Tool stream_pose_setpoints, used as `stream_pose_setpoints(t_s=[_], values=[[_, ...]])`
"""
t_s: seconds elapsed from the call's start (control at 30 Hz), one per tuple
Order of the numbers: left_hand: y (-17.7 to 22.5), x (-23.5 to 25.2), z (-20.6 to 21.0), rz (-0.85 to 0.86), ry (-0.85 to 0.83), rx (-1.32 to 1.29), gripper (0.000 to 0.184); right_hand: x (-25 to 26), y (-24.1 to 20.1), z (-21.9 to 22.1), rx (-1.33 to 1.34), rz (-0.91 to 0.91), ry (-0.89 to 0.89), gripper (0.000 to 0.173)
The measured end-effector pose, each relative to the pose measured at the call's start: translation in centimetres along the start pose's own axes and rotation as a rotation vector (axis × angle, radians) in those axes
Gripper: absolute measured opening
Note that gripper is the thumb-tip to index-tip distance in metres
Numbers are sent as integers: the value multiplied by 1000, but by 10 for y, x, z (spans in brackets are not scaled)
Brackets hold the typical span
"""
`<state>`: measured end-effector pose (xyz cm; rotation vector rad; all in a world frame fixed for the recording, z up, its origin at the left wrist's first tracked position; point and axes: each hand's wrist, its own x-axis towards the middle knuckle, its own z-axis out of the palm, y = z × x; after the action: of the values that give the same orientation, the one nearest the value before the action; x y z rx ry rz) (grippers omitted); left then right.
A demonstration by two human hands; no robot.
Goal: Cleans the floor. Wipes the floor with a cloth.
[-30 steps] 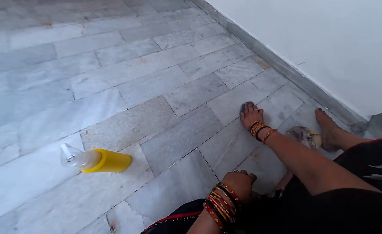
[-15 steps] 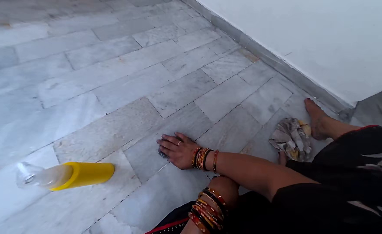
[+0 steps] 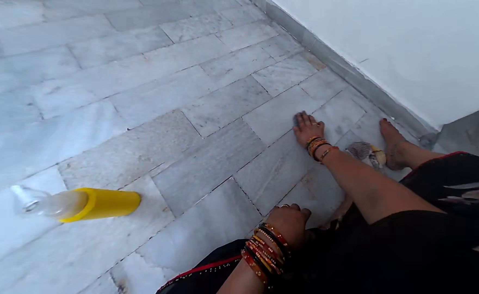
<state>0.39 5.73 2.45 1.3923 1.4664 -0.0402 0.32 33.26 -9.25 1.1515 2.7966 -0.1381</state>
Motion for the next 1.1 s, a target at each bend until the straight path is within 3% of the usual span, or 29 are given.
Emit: stream_pose_setpoints(t_s=[0.1, 0.17, 0.27, 0.4, 0.5, 0.6, 0.63, 0.73, 0.8, 0.87, 1.0, 1.1], values=[[6, -2, 2, 13, 10, 31, 58, -25, 13, 3, -70, 75, -18, 66], [11, -4, 2, 19, 9, 51, 58, -52, 4, 12, -35, 25, 0, 70], [20, -8, 4, 35, -2, 84, 56, -104, -32, 24, 63, -217, 43, 70], [46, -23, -2, -17, -154, 202, 53, -167, -103, 27, 132, -597, -75, 65], [51, -27, -1, -88, -208, 233, 46, -179, -130, 29, 192, -779, -192, 61], [43, -23, 5, -18, -76, 181, 45, -173, -123, 30, 231, -844, -197, 58], [43, -20, 5, 18, -10, 129, 46, -169, -115, 30, 222, -826, -189, 56], [32, -14, 2, -28, -130, 151, 52, -154, -82, 23, 168, -667, -34, 55], [25, -10, 6, -28, -108, 126, 52, -140, -53, 3, 161, -502, -20, 54], [22, -6, 6, -24, -105, 115, 51, -107, -14, 18, 128, -373, 76, 56], [17, 1, 6, -8, -114, 100, 49, -46, 37, 21, 100, -61, 16, 62], [15, 1, 4, 0, -93, 96, 48, -29, 28, 12, 96, 83, -35, 69]])
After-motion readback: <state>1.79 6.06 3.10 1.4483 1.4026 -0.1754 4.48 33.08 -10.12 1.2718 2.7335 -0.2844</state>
